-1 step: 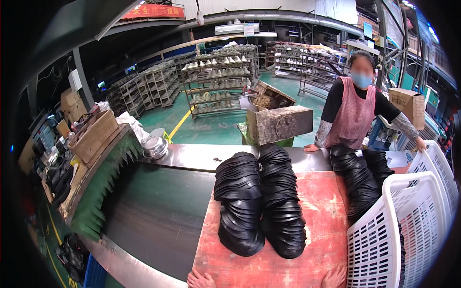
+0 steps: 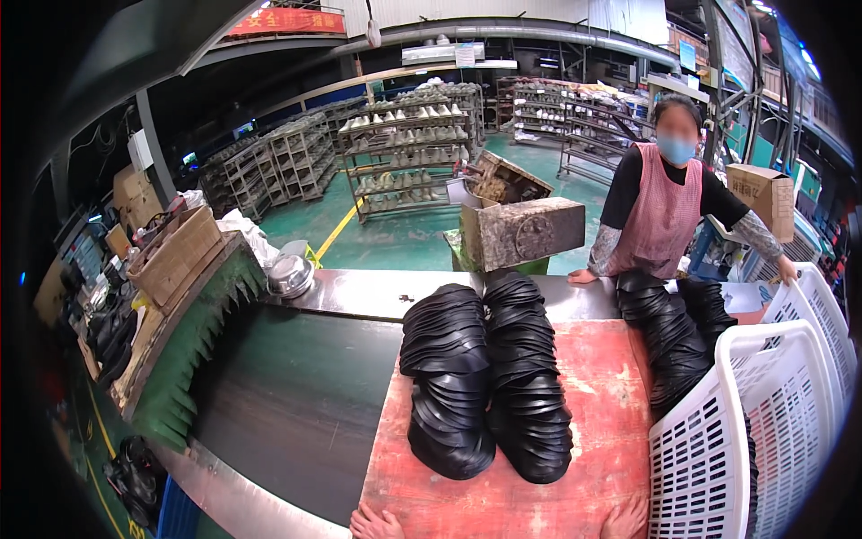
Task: Organizing stacks of shoe components on a table and into baskets in a factory setting.
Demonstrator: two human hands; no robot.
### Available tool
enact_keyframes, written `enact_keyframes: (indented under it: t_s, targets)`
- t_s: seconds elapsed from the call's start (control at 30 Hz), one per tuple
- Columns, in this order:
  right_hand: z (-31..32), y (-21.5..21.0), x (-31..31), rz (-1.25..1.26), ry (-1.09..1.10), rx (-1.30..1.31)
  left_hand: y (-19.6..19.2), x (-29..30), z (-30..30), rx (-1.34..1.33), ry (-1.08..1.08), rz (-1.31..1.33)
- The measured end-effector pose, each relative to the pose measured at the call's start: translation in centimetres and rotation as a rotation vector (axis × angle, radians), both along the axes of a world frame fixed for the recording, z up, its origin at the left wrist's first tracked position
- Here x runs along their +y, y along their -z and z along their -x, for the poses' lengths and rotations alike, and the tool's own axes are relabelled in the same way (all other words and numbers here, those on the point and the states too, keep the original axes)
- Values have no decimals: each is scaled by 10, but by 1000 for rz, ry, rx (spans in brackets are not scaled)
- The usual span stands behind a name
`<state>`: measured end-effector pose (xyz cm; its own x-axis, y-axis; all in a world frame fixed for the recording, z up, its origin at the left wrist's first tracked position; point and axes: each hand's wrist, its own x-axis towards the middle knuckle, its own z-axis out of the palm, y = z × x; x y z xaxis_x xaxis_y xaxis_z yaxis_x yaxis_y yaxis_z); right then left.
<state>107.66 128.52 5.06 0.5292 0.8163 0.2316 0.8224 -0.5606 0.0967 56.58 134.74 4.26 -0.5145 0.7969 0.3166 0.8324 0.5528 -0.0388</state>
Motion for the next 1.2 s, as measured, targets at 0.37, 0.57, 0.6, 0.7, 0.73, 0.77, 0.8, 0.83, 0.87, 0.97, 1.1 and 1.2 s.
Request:
enact_keyframes:
  t_s: [0.37,0.57,0.6,0.7,0.73,0.77,0.8,0.83,0.87,0.97,1.1,1.2]
  targets:
    - [-6,20,-5,-15,4,-21,-2,-2,0,5,9,15]
    - [-9,32,-6,-32,10,-27,1,0,0,29,10,4]
    - [-11,33,-7,-30,10,-27,0,0,0,34,20,-3]
    - [-11,31,-9,-21,-1,-29,-3,0,-1,29,16,5]
    - [-9,29,-8,-24,5,-25,-2,0,-2,30,17,9]
    - [-8,27,-7,-26,12,-22,-2,1,-2,40,8,11]
    - [-6,25,-6,-23,13,-22,-2,0,-2,51,-1,12]
    - [-4,21,-4,-46,18,-17,-4,1,-2,53,2,13]
    - [-2,17,-2,-69,24,-12,-5,1,-2,52,7,6]
    - [4,-3,1,-51,4,30,-5,-2,0,82,19,-8]
    - [-2,2,-3,-47,-40,-11,-3,-1,-1,101,41,-27]
    - [-6,8,-6,-50,-14,-29,-6,4,-5,67,56,15]
